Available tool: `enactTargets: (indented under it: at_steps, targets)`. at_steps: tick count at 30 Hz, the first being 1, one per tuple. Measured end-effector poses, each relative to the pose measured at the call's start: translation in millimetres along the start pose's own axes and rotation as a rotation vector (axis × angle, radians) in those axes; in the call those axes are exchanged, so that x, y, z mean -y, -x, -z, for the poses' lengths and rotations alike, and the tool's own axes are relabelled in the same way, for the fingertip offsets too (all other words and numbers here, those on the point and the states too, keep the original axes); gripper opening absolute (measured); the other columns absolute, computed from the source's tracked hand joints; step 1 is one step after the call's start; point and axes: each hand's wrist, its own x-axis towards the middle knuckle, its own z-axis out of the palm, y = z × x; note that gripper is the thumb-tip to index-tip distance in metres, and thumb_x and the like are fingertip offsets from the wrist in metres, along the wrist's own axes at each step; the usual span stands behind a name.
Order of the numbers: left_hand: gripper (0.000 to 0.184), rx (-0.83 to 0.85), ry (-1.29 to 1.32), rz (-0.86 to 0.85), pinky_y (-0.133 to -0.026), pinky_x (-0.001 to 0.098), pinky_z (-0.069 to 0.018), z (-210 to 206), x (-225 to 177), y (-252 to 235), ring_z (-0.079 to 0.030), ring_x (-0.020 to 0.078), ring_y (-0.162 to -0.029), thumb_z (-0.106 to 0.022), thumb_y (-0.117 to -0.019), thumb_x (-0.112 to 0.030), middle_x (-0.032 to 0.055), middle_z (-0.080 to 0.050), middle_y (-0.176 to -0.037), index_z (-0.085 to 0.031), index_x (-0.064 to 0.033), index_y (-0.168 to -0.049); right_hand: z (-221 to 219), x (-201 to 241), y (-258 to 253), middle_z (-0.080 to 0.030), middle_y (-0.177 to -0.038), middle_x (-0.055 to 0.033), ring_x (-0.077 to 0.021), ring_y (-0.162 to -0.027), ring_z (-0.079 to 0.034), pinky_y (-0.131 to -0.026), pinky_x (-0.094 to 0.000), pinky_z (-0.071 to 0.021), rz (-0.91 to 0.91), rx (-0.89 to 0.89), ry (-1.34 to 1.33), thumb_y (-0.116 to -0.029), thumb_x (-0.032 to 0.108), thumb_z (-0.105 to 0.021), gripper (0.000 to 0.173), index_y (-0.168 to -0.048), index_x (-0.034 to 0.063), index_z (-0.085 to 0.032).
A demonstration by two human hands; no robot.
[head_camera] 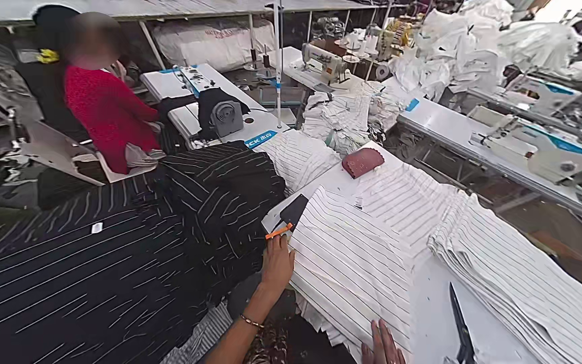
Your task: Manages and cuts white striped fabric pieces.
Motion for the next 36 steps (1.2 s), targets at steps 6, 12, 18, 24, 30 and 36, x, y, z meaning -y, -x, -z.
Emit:
enactTargets:
  at_steps: [6, 12, 18, 24, 30, 36]
  targets:
    - [0.042, -0.022, 0.028, -0.023, -0.111, 0.0591, -0.0388, 1.0, 3.9, 1.6, -0.046, 0.0476, -0.137, -0.049, -0.1068, -0.019, 0.0327, -0.05, -0.143, -0.054, 0.0063, -0.14, -9.0, -1.9, 6.0, -0.057, -0.145, -0.0239, -0.0438, -0.134, -0.056, -0.109, -0.068, -0.0376, 0.006, -0.128, 0.01, -0.1027, 0.034, -0.044, 0.053, -0.137, -0.001, -0.063]
    - [0.043, 0.02, 0.006, -0.002, -0.109, 0.056, -0.0415, 6.5, 5.3, -2.9, -0.052, 0.0449, -0.131, -0.058, -0.1044, -0.023, 0.0307, -0.056, -0.136, -0.056, 0.0063, -0.135, -8.2, 3.1, 3.8, -0.06, -0.144, -0.018, -0.0387, -0.133, -0.058, -0.109, -0.0647, -0.0404, -0.016, -0.173, 0.012, -0.102, 0.033, -0.044, 0.05, -0.136, 0.0035, -0.066]
    - [0.036, -0.117, 0.114, -0.122, -0.099, 0.0604, -0.046, 1.4, 9.4, 1.1, -0.061, 0.047, -0.116, -0.065, -0.0981, -0.021, 0.0309, -0.064, -0.12, -0.064, 0.009, -0.118, -6.9, 3.6, 2.6, -0.06, -0.144, -0.0162, -0.0376, -0.133, -0.058, -0.109, -0.0654, -0.0399, -0.048, -0.152, 0.0, -0.1012, 0.033, -0.046, 0.049, -0.137, 0.0049, -0.065]
    - [0.072, 0.059, 0.605, 0.012, -0.094, 0.0497, -0.0528, 29.0, -2.4, 15.0, -0.067, 0.0338, -0.106, -0.081, -0.0873, -0.015, 0.0285, -0.066, -0.12, -0.043, 0.0069, -0.144, 4.2, 17.1, 4.4, -0.065, -0.136, -0.0187, -0.0366, -0.131, -0.059, -0.109, -0.0596, -0.0428, 0.107, -0.264, -0.228, -0.1014, 0.032, -0.052, 0.033, -0.113, 0.0141, -0.077]
    - [0.023, 0.471, 1.455, -0.109, -0.056, 0.0245, -0.0621, 71.7, -109.1, 70.9, -0.074, 0.011, -0.071, -0.057, -0.0952, -0.006, 0.0059, -0.076, -0.091, -0.058, -0.0013, -0.118, 49.9, 53.6, -18.4, -0.036, -0.162, -0.0226, -0.0479, -0.151, -0.029, -0.114, -0.0763, -0.0215, 0.05, 0.132, -0.281, -0.0861, 0.046, -0.074, 0.049, -0.126, 0.017, -0.075]
    - [0.032, 0.631, 1.448, -0.477, -0.056, 0.0253, -0.0633, 102.2, -171.2, 68.4, -0.076, 0.0088, -0.074, -0.08, -0.0863, -0.034, 0.0002, -0.078, -0.095, -0.071, -0.015, -0.111, 156.5, 17.6, -54.9, -0.057, -0.147, -0.0172, -0.015, -0.135, -0.055, -0.115, -0.0358, -0.0437, -0.107, -0.27, -0.588, -0.0937, 0.033, -0.07, 0.06, -0.139, -0.0049, -0.058]
